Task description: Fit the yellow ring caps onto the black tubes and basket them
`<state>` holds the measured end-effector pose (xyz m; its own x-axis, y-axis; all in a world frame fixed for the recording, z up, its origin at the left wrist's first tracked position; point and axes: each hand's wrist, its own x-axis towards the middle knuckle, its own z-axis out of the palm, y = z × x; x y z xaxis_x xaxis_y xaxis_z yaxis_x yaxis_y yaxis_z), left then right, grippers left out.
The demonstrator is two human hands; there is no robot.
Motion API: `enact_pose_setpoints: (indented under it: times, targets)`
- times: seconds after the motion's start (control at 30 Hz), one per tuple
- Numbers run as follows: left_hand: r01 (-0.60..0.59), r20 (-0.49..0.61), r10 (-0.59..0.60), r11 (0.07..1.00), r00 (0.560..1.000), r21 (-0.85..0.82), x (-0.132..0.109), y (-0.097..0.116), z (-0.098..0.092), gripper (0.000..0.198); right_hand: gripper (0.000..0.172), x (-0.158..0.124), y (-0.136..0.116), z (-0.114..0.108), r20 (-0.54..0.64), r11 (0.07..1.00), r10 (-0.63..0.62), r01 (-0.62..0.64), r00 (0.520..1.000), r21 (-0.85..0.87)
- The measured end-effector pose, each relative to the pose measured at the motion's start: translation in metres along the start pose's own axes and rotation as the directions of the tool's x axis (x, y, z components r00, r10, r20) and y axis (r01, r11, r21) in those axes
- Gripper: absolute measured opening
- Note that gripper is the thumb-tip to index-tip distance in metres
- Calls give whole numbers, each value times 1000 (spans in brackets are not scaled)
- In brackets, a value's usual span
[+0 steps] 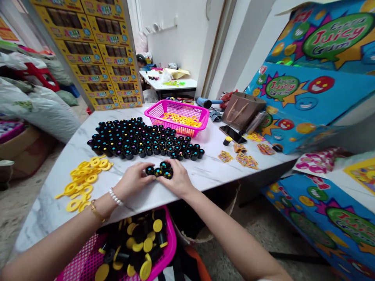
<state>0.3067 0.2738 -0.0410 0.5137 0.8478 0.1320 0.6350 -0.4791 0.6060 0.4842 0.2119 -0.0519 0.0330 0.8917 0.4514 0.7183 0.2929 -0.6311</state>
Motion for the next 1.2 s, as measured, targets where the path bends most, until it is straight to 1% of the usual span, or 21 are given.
enact_pose_setpoints:
  times: [0.13,0.2,0.27,0.37,0.4,0.47,0.53,0.6,0.67,0.7,0.77,0.83,0.87,0.9,0.97,1.0,1.03,1.07,1.13,1.17,1.2]
  targets:
    - [83,-84,-76,993,994,87,-9,-26,-23,41,48,21,-14,39,-29,999,-45,45,999,-7]
    - [109,-105,-97,988,990,109,-11,-31,-30,43,49,28,-17,50,-26,999,-47,46,999,-12]
    - [117,-102,-105,986,989,118,-13,-32,-36,50,54,31,-19,54,-9,999,-55,55,998,-4]
    - [84,-113,-75,994,991,77,-23,-32,-44,58,64,27,-21,46,-30,994,-112,112,993,-14]
    - [72,-139,-62,995,988,67,-30,-33,-46,59,64,24,-23,41,-56,990,-140,139,989,-24]
    - [60,-196,-42,994,980,89,-50,-36,-50,56,57,15,-27,29,-131,981,-194,189,972,-49]
    - [33,-189,-3,987,982,158,-73,-37,-51,49,46,0,-32,19,-206,970,-243,233,948,-68]
    - [-13,-125,41,976,991,216,-95,-35,-48,35,36,-20,-40,14,-233,959,-283,276,930,-64]
    - [-46,-90,67,975,994,215,-111,-30,-43,23,30,-44,-48,15,-195,952,-305,306,932,-24]
    - [-53,-94,70,982,993,180,-117,-25,-41,21,29,-55,-53,17,-155,954,-295,301,943,13]
    - [-60,-108,62,998,992,20,-121,-13,-36,22,29,-74,-63,23,-57,968,-213,219,975,123]
    - [-39,-69,24,970,997,-238,-121,1,-32,23,31,-84,-72,30,45,956,-51,35,998,291]
    - [-13,-30,2,929,1000,-370,-120,8,-30,25,32,-86,-75,34,100,916,48,-84,994,392]
    - [16,7,-15,880,1000,-475,-118,14,-28,29,31,-85,-78,37,158,849,142,-203,977,487]
    - [43,44,-21,811,999,-583,-114,23,-26,34,25,-79,-82,41,268,675,283,-389,921,626]
    - [32,29,-19,804,999,-594,-112,25,-25,34,22,-75,-82,41,304,604,325,-444,896,662]
    - [8,-9,-17,815,1000,-579,-109,25,-25,33,22,-70,-81,41,326,559,355,-478,876,677]
    - [-15,-62,-23,839,998,-545,-105,23,-25,30,23,-66,-80,39,331,540,377,-496,865,680]
    - [-25,-192,-69,895,979,-445,-93,14,-27,20,26,-59,-76,33,324,546,415,-517,850,659]
    - [-8,-261,-102,921,960,-391,-85,8,-28,18,28,-56,-74,30,320,556,432,-528,843,642]
    - [22,-315,-136,940,939,-341,-76,1,-29,22,28,-55,-71,27,314,567,446,-535,838,626]
